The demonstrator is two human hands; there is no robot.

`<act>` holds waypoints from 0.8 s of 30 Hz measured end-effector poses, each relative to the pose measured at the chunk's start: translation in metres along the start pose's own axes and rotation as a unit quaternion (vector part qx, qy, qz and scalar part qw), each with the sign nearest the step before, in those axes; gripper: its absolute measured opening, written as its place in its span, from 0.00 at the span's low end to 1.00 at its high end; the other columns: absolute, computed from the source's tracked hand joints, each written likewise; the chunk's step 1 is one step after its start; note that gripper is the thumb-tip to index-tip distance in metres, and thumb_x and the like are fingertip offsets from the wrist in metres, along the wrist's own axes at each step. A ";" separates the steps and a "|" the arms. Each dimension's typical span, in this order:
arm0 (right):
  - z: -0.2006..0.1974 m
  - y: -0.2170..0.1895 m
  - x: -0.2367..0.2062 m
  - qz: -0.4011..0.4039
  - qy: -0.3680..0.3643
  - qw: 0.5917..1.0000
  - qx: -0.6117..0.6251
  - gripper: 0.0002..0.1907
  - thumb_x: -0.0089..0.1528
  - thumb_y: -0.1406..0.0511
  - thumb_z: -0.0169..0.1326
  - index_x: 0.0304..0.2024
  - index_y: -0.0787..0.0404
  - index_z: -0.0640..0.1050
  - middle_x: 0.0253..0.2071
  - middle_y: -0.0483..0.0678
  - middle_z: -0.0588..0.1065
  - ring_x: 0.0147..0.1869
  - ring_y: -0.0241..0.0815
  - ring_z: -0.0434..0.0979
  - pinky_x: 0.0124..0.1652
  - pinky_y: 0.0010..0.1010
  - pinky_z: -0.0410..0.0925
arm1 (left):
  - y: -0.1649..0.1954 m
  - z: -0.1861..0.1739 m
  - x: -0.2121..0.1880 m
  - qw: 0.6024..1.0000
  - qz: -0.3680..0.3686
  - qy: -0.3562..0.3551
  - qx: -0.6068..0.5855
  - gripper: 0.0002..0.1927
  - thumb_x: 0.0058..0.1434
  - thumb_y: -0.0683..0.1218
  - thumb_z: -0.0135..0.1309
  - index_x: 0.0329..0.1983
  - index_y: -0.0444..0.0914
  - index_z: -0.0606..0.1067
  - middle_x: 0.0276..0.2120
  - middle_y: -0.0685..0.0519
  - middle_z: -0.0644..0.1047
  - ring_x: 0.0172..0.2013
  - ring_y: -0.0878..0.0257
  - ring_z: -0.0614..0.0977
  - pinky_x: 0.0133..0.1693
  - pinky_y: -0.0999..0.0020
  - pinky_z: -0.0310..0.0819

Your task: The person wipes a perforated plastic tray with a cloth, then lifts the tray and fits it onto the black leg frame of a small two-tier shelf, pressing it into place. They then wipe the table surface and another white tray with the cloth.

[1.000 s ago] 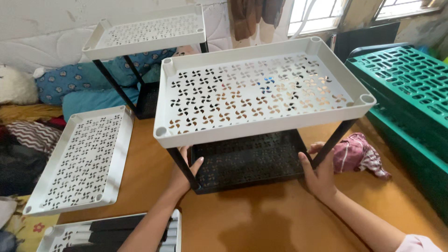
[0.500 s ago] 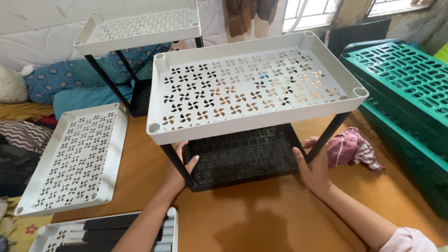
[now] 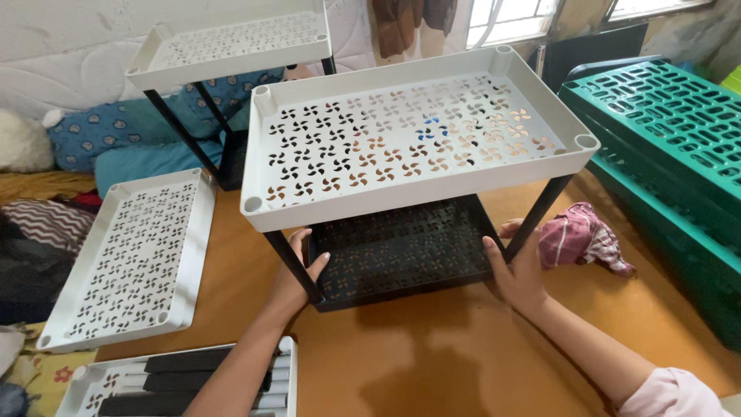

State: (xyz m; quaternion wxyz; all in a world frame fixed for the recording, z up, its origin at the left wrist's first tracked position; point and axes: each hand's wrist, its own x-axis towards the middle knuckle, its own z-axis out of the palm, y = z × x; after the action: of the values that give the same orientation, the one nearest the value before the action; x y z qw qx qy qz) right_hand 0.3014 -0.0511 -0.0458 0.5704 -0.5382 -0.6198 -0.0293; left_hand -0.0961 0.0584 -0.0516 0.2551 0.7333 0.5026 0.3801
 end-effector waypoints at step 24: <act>-0.015 0.001 -0.003 0.053 -0.006 0.998 0.025 0.19 0.67 0.68 0.58 0.55 0.66 0.65 0.46 0.50 0.67 0.50 0.43 0.68 0.51 0.33 0.65 | 0.004 0.016 -0.009 0.998 0.054 0.028 -0.022 0.40 0.58 0.45 0.61 0.70 0.32 0.58 0.68 0.32 0.62 0.68 0.37 0.62 0.65 0.47 0.56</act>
State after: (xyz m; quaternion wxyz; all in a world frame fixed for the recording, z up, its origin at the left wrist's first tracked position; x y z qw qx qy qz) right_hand 0.3115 -0.0631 -0.0433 0.5804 -0.5560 -0.5947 0.0193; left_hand -0.0825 0.0483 -0.0607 0.2362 0.7431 0.4604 0.4244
